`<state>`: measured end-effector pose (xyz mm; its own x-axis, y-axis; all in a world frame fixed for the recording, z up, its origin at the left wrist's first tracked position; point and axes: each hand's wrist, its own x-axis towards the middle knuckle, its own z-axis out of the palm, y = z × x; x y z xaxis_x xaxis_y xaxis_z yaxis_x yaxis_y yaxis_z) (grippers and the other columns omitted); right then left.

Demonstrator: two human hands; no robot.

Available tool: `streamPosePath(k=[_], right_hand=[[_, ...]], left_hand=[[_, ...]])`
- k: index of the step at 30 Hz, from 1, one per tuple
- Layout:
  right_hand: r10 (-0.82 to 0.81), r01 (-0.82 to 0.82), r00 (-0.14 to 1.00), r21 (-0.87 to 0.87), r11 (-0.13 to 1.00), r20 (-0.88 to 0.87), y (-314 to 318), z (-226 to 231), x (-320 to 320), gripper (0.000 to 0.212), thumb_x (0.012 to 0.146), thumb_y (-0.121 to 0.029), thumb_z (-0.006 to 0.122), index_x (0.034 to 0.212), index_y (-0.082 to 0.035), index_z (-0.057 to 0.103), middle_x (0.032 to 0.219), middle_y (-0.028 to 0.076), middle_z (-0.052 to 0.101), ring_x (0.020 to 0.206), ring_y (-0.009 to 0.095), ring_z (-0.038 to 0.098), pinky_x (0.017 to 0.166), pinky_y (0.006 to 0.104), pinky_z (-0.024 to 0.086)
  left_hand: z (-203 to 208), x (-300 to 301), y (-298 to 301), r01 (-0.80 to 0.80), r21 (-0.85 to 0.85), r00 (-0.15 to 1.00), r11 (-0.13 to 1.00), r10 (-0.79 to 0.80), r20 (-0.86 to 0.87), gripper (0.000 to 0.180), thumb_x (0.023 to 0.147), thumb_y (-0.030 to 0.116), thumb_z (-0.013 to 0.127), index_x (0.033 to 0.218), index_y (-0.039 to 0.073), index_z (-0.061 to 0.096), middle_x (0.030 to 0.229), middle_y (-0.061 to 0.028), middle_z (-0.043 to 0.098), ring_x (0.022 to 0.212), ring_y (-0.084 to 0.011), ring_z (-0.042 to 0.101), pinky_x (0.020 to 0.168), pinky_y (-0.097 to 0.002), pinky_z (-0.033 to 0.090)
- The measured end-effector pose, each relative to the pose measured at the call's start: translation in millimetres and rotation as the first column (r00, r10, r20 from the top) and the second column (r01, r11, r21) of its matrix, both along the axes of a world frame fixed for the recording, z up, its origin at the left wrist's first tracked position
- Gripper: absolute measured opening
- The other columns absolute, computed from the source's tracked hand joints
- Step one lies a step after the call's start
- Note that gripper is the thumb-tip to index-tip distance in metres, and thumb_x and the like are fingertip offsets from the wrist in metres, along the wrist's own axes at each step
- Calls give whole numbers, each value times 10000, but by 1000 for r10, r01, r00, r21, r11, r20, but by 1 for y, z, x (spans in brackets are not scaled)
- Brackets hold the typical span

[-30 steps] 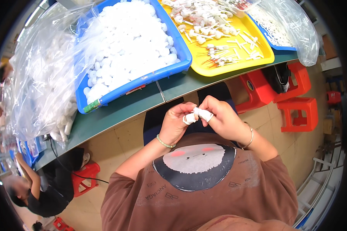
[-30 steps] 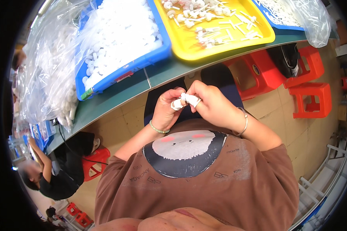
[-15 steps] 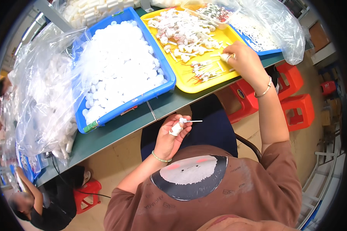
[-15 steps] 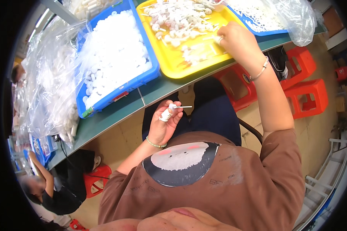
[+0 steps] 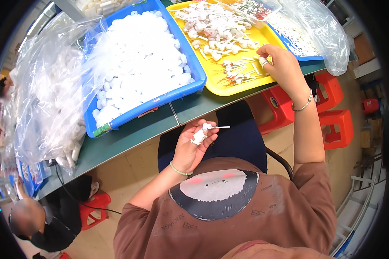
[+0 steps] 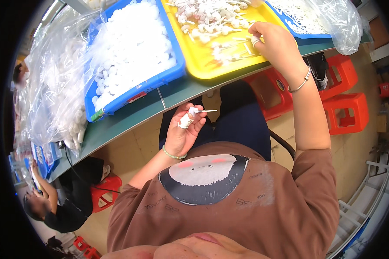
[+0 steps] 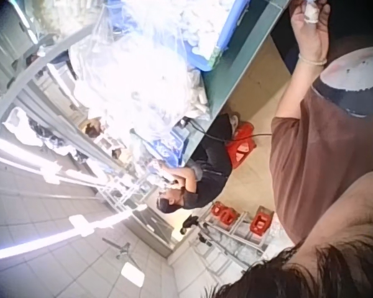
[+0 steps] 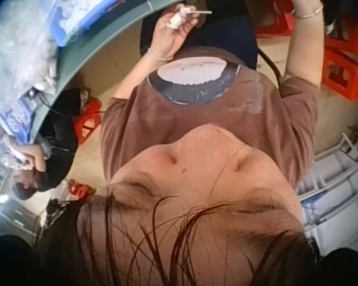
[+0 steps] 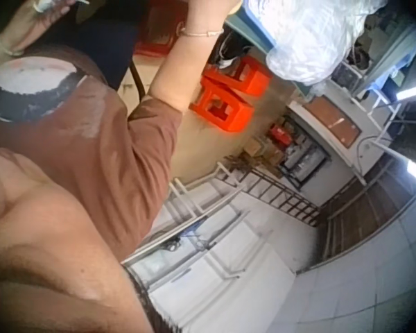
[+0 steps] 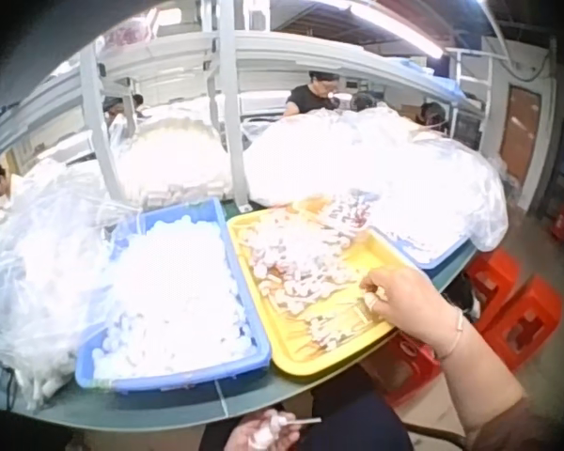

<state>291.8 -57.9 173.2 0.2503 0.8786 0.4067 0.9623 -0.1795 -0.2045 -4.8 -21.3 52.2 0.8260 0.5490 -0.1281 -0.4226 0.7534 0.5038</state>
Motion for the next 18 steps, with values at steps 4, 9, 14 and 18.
streamPosePath(k=[4,9,14,18], right_hand=[[57,-44,994,-136,990,94,9,2,7,74,786,-70,618,847,-31,631,813,137,645,810,302,631,746,400,501],[1,53,973,-226,973,232,12,14,-2,37,781,-53,606,813,-36,608,852,137,635,838,311,622,746,391,494],[134,-131,991,104,986,-15,-9,25,-32,125,789,-90,652,884,-40,587,839,62,619,750,280,590,677,366,473],[386,-349,851,168,922,-355,-51,3,-91,203,736,-19,699,934,-46,667,838,86,625,782,223,625,669,302,501]], left_hand=[[0,0,-1,5,-21,1000,1000,-5,6,230,930,131,606,1131,58,524,1150,-116,615,1046,-211,636,898,-304,549],[1,-2,1,-14,8,1000,1000,14,3,226,931,136,606,1128,61,526,1151,-115,613,1047,-209,634,904,-307,545],[1,-3,2,-34,8,999,999,34,39,232,928,143,612,1132,67,531,1156,-110,611,1050,-204,631,907,-305,542],[0,-2,0,-31,12,999,999,31,24,231,928,149,614,1134,76,538,1156,-104,612,1051,-199,629,908,-303,541]])
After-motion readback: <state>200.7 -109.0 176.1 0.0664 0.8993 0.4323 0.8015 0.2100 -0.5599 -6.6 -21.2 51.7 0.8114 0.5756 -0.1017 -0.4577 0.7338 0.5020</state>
